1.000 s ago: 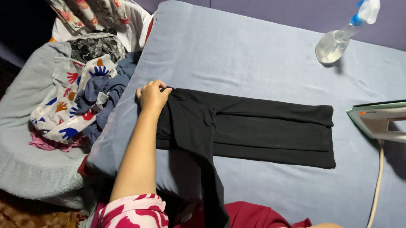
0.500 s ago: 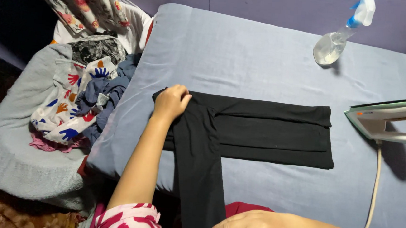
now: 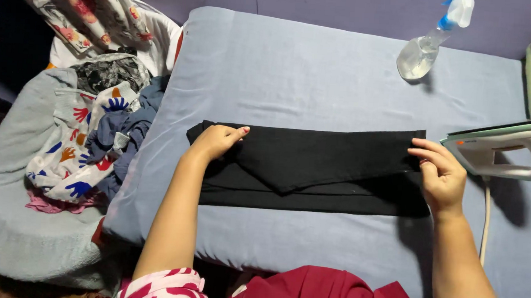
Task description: The recorder is ironing and folding a black shirt and blue pants.
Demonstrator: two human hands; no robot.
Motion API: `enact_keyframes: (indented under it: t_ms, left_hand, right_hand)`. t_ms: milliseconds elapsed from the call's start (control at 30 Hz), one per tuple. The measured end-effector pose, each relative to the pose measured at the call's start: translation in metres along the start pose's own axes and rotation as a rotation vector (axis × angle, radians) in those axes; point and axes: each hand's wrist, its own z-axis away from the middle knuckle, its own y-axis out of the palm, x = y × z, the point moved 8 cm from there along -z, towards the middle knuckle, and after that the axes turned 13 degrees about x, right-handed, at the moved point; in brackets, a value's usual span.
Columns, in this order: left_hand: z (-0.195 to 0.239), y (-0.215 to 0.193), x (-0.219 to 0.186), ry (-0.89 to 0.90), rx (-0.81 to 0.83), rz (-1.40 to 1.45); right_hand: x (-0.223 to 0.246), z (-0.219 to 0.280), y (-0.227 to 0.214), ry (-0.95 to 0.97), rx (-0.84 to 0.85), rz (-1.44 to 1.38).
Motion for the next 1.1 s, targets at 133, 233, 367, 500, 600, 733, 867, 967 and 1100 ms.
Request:
enact_keyframes:
  t_ms: [133, 233, 367, 500, 600, 733, 867, 967, 1100]
  left_hand:
    - [0.004, 0.002, -0.010, -0.094, 0.076, -0.213]
    - [-0.008, 0.007, 0.005, -0.088, -0.008, -0.279]
    - [0.006, 0.038, -0.028, 0.258, -0.433, -0.664]
    - [0.033, 0.110, -0.065, 0.543, -0.485, -0.655]
    - [0.025, 0.141, -0.054, 0.533, -0.380, -0.748]
    - [0.013, 0.152, -0.044, 0.387, -0.201, -0.780]
    - [0.005, 0.163, -0.061, 0.381, -0.183, -0.826]
    - [0.006, 0.177, -0.071, 0.467, -0.178, -0.816]
    - [0.003, 0.179, -0.070, 0.452, -0.141, -0.841]
  right_hand:
    - [-0.064, 0.003, 0.012, 0.072, 0.025, 0.134]
    - [-0.077, 0.006, 0.013, 0.169, -0.014, 0.180]
    - [-0.051, 0.005, 0.019, 0.179, -0.074, 0.544]
    - [-0.026, -0.002, 0.047, 0.017, 0.027, 0.860]
    - [-0.052, 0.003, 0.060, 0.005, 0.137, 0.972]
    - [-0.104, 0.015, 0.024, 0.132, -0.048, 0.587]
    - [-0.132, -0.006, 0.008, 0.366, -0.060, 0.655]
    - [-0.120, -0.026, 0.015, 0.289, -0.038, 0.684]
    - [-0.125, -0.040, 0.023, 0.282, 0.012, 0.743]
